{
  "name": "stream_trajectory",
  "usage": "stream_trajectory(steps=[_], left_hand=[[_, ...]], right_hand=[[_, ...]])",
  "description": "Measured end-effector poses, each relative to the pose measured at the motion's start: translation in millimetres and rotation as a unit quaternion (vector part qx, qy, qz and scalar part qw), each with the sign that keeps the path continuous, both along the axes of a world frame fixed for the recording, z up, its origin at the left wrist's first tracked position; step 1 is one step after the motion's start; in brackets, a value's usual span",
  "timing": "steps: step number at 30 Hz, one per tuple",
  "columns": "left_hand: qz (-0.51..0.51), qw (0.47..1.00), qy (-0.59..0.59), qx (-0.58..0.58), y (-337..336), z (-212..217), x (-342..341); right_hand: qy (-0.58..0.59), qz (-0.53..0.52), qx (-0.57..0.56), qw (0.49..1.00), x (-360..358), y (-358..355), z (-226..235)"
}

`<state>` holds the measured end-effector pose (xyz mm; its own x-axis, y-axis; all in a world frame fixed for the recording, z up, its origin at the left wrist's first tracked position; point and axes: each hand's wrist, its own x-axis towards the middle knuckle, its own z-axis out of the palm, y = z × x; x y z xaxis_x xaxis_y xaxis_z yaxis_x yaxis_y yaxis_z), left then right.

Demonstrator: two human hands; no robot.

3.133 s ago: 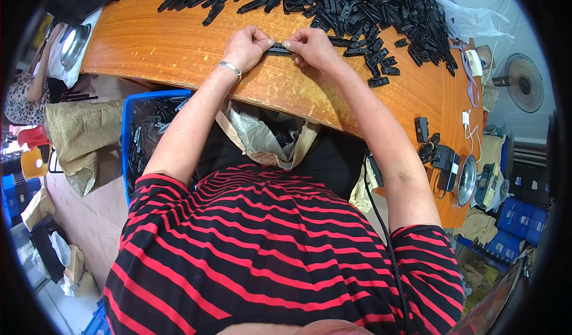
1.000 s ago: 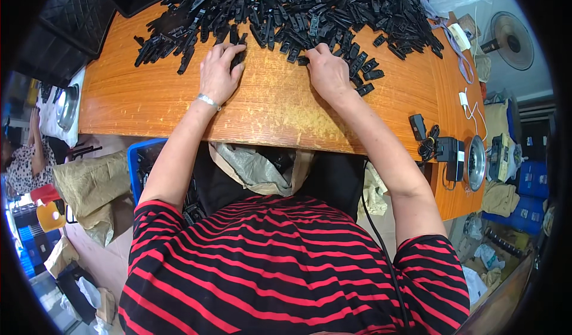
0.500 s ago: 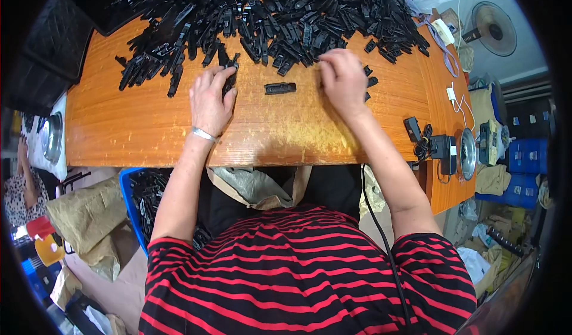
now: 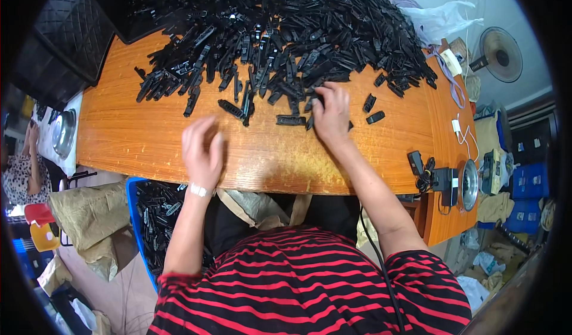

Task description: Assembling small components into black plastic housings and placing them into a bag.

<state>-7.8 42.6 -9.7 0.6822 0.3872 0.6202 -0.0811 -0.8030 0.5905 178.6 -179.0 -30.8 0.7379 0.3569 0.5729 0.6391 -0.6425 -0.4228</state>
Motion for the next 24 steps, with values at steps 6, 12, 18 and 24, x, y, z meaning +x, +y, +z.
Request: stream_trajectory(steps=[6, 12, 18, 24], left_hand=[[0.047, 0.996, 0.076, -0.029, -36, -14, -145], [0.130, 0.862, 0.310, -0.379, -69, -159, -284], [-0.095, 0.862, 0.470, -0.166, -62, -309, -360], [-0.089, 0.844, 0.462, -0.257, -78, -312, -354]], right_hand=[[-0.005, 0.068, 0.031, 0.997, -12, 14, 3], [0.009, 0.053, 0.047, 0.997, -7, 16, 1], [0.018, 0.038, 0.041, 0.998, -6, 16, 4], [0.023, 0.035, 0.031, 0.999, -4, 12, 4]])
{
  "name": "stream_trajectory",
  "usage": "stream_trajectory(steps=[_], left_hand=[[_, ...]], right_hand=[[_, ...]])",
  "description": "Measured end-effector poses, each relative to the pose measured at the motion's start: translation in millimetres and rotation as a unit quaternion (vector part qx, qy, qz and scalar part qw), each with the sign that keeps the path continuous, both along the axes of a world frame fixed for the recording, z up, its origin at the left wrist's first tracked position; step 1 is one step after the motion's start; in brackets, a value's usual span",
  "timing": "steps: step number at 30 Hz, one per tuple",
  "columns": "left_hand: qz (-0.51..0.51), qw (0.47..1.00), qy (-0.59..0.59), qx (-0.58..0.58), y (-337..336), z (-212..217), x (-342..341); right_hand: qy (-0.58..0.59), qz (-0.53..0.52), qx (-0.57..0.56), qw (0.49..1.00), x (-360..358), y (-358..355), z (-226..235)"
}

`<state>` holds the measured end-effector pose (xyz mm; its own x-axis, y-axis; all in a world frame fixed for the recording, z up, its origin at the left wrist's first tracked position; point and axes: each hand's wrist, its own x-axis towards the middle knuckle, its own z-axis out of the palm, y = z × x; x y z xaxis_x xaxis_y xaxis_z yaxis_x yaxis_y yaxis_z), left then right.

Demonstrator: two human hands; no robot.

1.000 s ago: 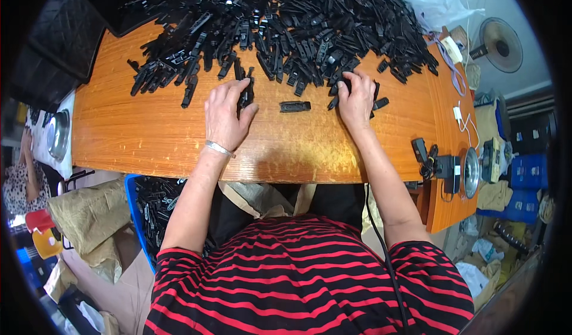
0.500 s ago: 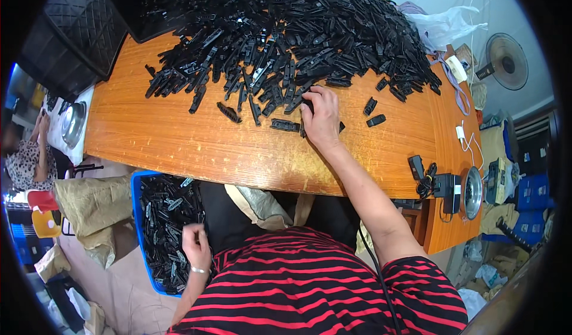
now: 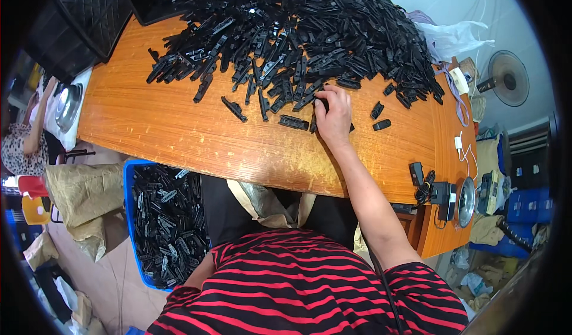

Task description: Assembling small components into black plastic housings and placing them into a bag.

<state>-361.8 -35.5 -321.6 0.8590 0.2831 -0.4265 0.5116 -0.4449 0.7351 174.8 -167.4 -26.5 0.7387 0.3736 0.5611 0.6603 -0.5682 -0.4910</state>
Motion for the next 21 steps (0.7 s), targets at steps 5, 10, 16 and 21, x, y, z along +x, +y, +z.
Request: stream_trajectory(steps=[5, 10, 16, 21], left_hand=[[0.038, 0.996, 0.028, -0.077, -3, 1, 18], [0.065, 0.985, 0.056, -0.151, 11, -2, 63], [0.088, 0.967, 0.077, -0.225, 42, -10, 131], [0.113, 0.949, 0.098, -0.279, 44, 3, 140]], right_hand=[[0.026, 0.022, -0.004, 0.999, 0, 1, 6], [0.056, 0.025, -0.040, 0.997, -4, -1, 19], [0.118, 0.025, -0.070, 0.990, -3, -5, 23], [0.103, 0.014, -0.058, 0.993, 0, -6, 21]])
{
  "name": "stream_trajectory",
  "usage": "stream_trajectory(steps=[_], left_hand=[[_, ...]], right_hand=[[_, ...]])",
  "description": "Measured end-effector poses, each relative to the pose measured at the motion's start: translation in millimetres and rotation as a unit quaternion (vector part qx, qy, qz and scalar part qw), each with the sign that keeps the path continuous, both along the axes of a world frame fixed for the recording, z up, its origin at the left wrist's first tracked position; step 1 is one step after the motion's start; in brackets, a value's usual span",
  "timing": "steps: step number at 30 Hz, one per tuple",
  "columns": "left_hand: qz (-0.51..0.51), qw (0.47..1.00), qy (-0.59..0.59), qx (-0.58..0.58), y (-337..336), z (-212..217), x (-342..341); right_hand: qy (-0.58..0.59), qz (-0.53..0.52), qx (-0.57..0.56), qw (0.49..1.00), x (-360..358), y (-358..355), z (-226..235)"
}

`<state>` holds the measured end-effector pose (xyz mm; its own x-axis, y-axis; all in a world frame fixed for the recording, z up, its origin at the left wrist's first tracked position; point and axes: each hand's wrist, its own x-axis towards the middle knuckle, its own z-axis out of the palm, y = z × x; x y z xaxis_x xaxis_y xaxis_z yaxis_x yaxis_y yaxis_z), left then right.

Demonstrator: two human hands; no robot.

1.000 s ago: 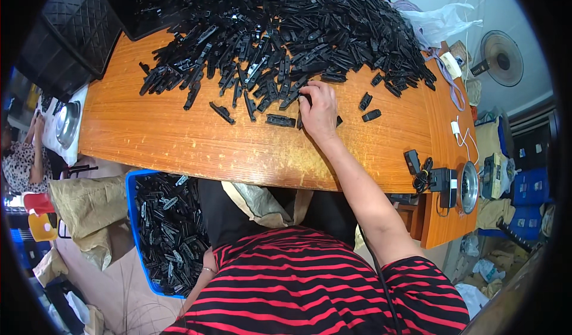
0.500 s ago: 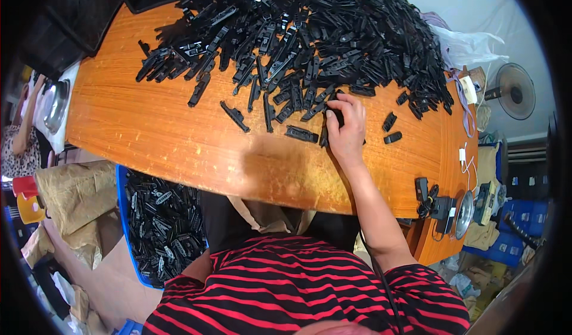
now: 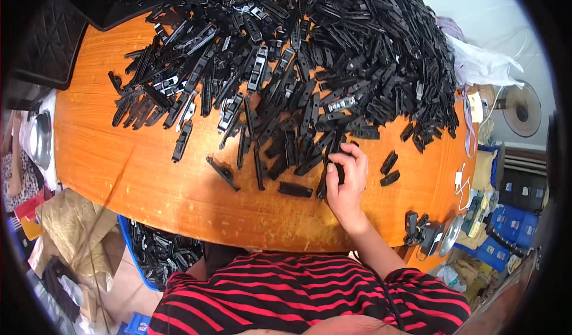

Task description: Assembling small components into black plastic housings and placing them into a bag.

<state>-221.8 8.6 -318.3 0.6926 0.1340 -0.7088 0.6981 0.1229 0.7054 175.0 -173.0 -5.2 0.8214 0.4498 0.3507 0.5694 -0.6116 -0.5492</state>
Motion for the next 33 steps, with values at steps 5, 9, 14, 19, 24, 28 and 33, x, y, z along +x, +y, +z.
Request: stream_trajectory(steps=[5, 9, 14, 19, 24, 28, 33], left_hand=[[0.031, 0.999, -0.015, -0.011, 31, 9, 17], [0.041, 0.999, -0.005, -0.022, 43, 29, -8], [0.074, 0.995, 0.026, -0.056, 30, 33, -58], [0.239, 0.932, -0.140, 0.232, 18, 159, -2], [0.176, 0.805, -0.335, 0.456, 4, 286, 87], [0.106, 0.733, -0.381, 0.553, 20, 316, 149], [-0.003, 0.682, -0.388, 0.620, 39, 318, 220]], right_hand=[[-0.030, -0.003, 0.006, 1.000, 0, -3, -5], [-0.077, 0.020, 0.033, 0.996, 7, -3, -17], [-0.133, 0.032, 0.054, 0.989, 14, 4, -24], [-0.157, 0.010, 0.013, 0.988, 12, 7, -34], [-0.140, 0.051, 0.020, 0.989, 11, 8, -32], [-0.184, 0.075, 0.056, 0.978, -9, 12, -1], [-0.167, 0.176, -0.028, 0.970, -54, 2, 7]])
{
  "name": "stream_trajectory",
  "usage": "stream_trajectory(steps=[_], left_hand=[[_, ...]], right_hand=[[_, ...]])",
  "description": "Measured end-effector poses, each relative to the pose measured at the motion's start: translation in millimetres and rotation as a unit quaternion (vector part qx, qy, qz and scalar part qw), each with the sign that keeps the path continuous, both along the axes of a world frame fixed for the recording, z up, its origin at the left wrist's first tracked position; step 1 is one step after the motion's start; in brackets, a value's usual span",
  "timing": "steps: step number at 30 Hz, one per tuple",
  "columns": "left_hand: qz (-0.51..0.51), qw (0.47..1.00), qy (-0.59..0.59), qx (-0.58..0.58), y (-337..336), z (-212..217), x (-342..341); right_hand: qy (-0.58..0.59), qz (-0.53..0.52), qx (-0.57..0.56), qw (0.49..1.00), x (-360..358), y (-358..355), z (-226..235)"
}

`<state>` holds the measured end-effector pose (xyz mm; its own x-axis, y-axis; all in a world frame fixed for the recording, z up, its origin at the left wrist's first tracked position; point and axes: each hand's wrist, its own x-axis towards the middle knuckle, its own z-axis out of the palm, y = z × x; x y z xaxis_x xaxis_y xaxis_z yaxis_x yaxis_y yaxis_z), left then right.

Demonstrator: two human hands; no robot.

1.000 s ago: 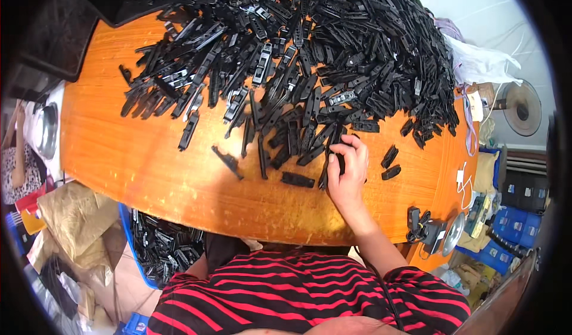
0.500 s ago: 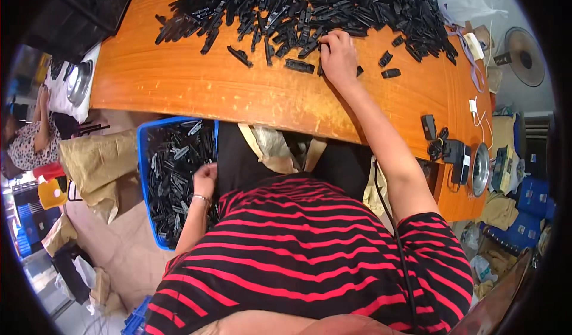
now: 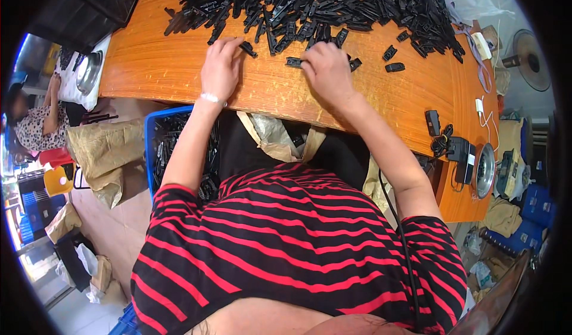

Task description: Assembling small components into black plastic housings and placing them into a bag.

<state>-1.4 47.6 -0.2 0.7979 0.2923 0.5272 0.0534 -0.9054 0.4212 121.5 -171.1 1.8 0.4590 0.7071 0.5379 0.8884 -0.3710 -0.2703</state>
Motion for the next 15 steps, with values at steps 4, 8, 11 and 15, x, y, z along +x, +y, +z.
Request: stream_trajectory(steps=[4, 8, 11, 15], left_hand=[[-0.035, 0.998, 0.000, 0.056, 13, -17, 23], [-0.014, 0.996, 0.067, 0.056, 15, -13, 17], [-0.008, 0.996, 0.081, 0.044, 10, -12, 7], [-0.012, 0.992, 0.073, -0.103, 5, -10, -1]], right_hand=[[-0.023, -0.012, -0.006, 1.000, -4, 2, -23], [-0.025, -0.010, -0.029, 0.999, -12, 6, -22], [-0.012, 0.026, -0.015, 0.999, -24, 14, -23], [0.026, 0.023, 0.032, 0.999, -28, 22, -12]])
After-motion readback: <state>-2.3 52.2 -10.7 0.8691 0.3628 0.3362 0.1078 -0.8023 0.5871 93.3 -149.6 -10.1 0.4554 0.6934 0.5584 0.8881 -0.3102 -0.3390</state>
